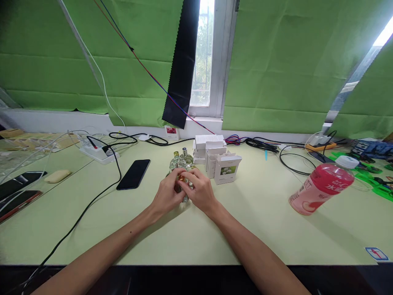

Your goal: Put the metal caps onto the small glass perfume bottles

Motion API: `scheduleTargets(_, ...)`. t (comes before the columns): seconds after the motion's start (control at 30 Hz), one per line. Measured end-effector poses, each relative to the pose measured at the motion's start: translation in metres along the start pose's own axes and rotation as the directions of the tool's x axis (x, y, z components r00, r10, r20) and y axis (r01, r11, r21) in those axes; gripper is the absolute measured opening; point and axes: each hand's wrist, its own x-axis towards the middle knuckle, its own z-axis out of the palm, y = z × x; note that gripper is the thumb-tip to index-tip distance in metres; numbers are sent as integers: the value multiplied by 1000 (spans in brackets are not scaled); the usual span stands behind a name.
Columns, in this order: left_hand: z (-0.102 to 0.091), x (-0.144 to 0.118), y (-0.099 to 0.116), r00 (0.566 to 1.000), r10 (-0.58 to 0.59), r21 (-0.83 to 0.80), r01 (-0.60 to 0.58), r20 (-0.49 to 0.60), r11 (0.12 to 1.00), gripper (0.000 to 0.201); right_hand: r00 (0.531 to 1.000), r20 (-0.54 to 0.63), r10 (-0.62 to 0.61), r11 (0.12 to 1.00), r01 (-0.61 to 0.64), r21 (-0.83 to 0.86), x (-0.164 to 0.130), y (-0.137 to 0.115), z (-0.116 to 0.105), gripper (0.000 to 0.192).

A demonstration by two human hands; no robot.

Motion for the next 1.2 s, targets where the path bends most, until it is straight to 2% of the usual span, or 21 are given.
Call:
scheduleTargets(0.37,0,0,0,1000,-5,-9,5,-11,1000,40,999,-7,-49,998,49,30,1,-5,-2,18)
scheduleTargets(0.63,0,0,1,1000,-10,-11,10,3,1000,39,999,36,-13,1000,12,15,0,-3,-2,16)
scheduleTargets(1.2,-1,1,4,1000,-8,-14,8,4,1000,39,1000,17,3,1000,-3,2,0,-5,-1,13)
